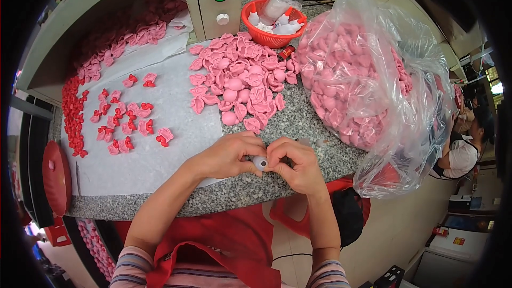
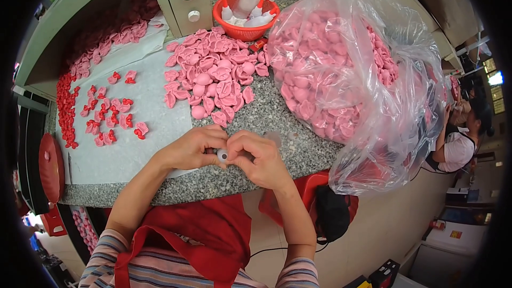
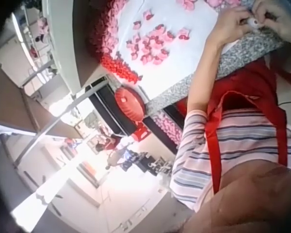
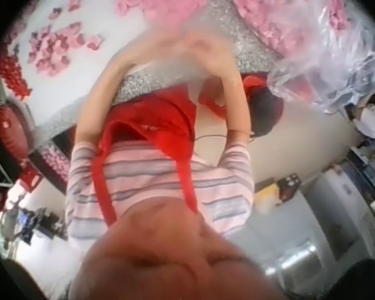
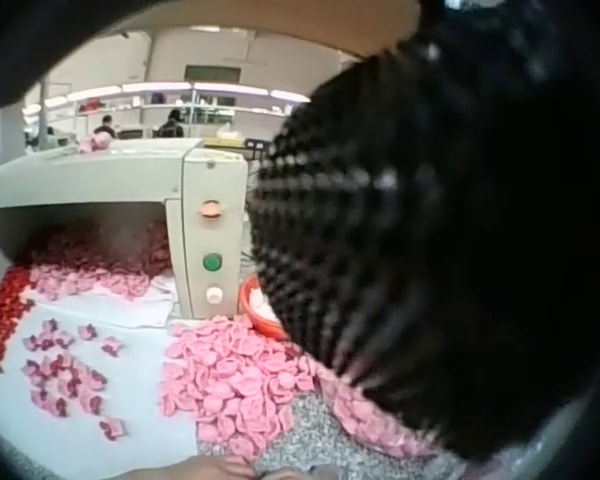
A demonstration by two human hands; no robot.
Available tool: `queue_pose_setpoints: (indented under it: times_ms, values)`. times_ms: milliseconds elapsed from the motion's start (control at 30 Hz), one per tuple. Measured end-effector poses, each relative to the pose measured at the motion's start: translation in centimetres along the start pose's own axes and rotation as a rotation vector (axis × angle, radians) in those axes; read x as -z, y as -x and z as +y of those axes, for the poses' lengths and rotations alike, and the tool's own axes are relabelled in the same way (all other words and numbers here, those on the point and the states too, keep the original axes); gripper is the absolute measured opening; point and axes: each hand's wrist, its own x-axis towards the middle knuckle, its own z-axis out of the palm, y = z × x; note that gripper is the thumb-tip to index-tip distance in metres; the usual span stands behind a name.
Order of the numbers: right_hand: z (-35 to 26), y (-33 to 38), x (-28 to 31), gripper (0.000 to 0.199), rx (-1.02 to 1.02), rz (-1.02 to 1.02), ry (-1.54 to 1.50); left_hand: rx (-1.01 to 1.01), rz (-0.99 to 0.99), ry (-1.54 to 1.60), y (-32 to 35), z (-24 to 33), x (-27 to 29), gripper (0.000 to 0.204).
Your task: Assembling small pink heart-shaped toy parts by applying adhesive using a dispenser and joining components at a factory workbench.
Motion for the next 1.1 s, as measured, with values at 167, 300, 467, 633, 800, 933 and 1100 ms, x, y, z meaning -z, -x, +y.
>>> queue_pose_setpoints:
  times_ms: [167, 300, 467, 633, 800, 933, 1100]
  values:
    - [0.3, -0.2, 0.5, 0.012, 0.0, -0.096, -0.071, 0.004, 0.02, 0.025, 0.0, 0.3, 0.0, 0.027]
    - [0.4, -0.1, 0.3, 0.01, 0.007, -0.085, -0.067, -0.005, 0.023, 0.005, 0.1, 0.1, -0.1, 0.027]
    - [0.6, 0.4, -0.2, 0.012, 0.018, -0.036, -0.048, -0.011, 0.034, -0.003, 0.1, 0.2, -0.1, 0.028]
    - [1.2, 1.3, -0.8, 0.021, 0.023, 0.14, -0.098, 0.014, 0.035, -0.006, 0.1, 0.5, -0.1, 0.03]
    - [0.9, 1.6, -1.4, 0.024, -0.069, 0.181, -0.2, 0.037, 0.049, 0.003, 0.1, 0.4, -0.2, 0.031]
    - [1.0, 1.7, -1.3, 0.023, -0.096, 0.192, -0.205, 0.025, 0.047, -0.01, 0.0, 0.2, -0.3, 0.032]
    - [0.8, 1.5, -1.2, 0.021, -0.056, 0.166, -0.132, 0.035, 0.065, -0.017, 0.1, 0.4, -0.3, 0.031]
